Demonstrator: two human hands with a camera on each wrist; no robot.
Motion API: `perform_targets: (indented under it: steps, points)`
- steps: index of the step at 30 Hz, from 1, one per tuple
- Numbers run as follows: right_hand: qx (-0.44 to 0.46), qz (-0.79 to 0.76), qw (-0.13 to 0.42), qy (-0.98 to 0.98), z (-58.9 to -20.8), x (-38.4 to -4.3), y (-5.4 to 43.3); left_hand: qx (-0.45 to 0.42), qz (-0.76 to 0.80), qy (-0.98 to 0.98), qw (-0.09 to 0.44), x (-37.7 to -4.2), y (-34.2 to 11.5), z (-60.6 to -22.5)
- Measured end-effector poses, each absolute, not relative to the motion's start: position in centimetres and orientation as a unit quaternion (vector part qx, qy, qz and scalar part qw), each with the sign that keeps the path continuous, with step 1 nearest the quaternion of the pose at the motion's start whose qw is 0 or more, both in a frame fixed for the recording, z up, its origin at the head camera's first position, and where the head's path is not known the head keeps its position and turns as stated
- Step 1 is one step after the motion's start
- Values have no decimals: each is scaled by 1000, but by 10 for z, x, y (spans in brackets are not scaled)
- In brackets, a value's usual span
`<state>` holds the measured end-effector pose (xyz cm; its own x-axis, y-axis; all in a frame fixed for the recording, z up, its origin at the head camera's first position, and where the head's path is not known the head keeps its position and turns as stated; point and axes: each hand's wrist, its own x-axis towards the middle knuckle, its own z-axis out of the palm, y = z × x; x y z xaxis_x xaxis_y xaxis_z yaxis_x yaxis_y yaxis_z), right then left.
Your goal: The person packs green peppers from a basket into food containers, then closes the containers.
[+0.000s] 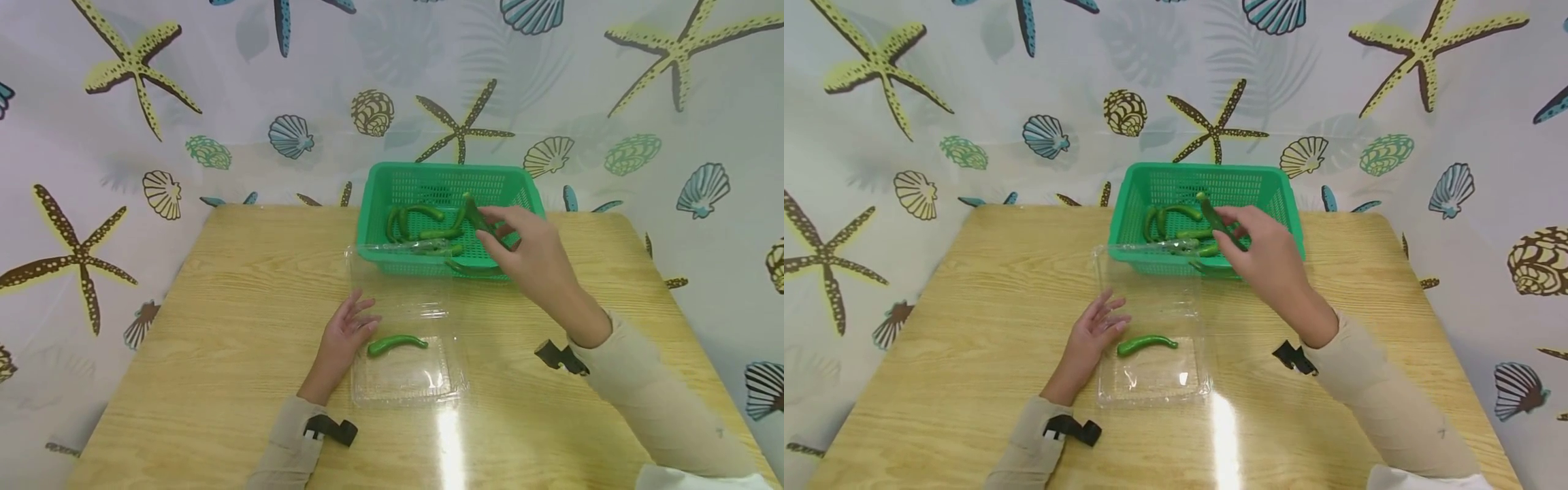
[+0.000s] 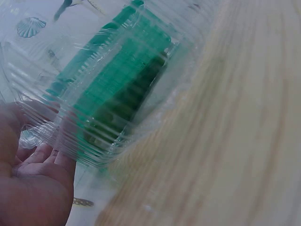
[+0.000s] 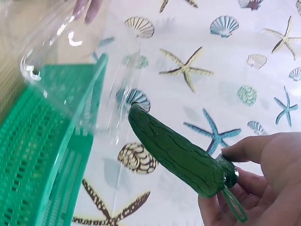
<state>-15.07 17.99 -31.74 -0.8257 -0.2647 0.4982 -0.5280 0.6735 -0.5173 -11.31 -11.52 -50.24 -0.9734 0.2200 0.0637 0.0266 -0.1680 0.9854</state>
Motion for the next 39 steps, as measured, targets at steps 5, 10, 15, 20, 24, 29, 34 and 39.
perform_targets:
  steps: [5,10,15,20,24,29,34,39]
  points:
    - [255,358,167,-883,-322,-135,164,109,753,647,50,-118,-116,-515]
    - [280,362,122,-881,-337,-125,147,107,757,642,56,-117,-116,-510]
    - [288,373,64,-880,-359,-120,132,107,761,636,65,-113,-116,-497]
    - [292,391,29,-872,-380,-118,120,107,758,641,65,-114,-116,-501]
    - [300,406,-3,-863,-395,-118,115,111,751,648,59,-116,-117,-510]
    - [318,408,-51,-854,-412,-117,110,113,749,651,52,-117,-116,-515]
    - [326,392,-75,-857,-424,-114,106,104,743,659,56,-117,-116,-514]
    - [322,375,-75,-866,-431,-114,104,87,734,670,67,-114,-116,-501]
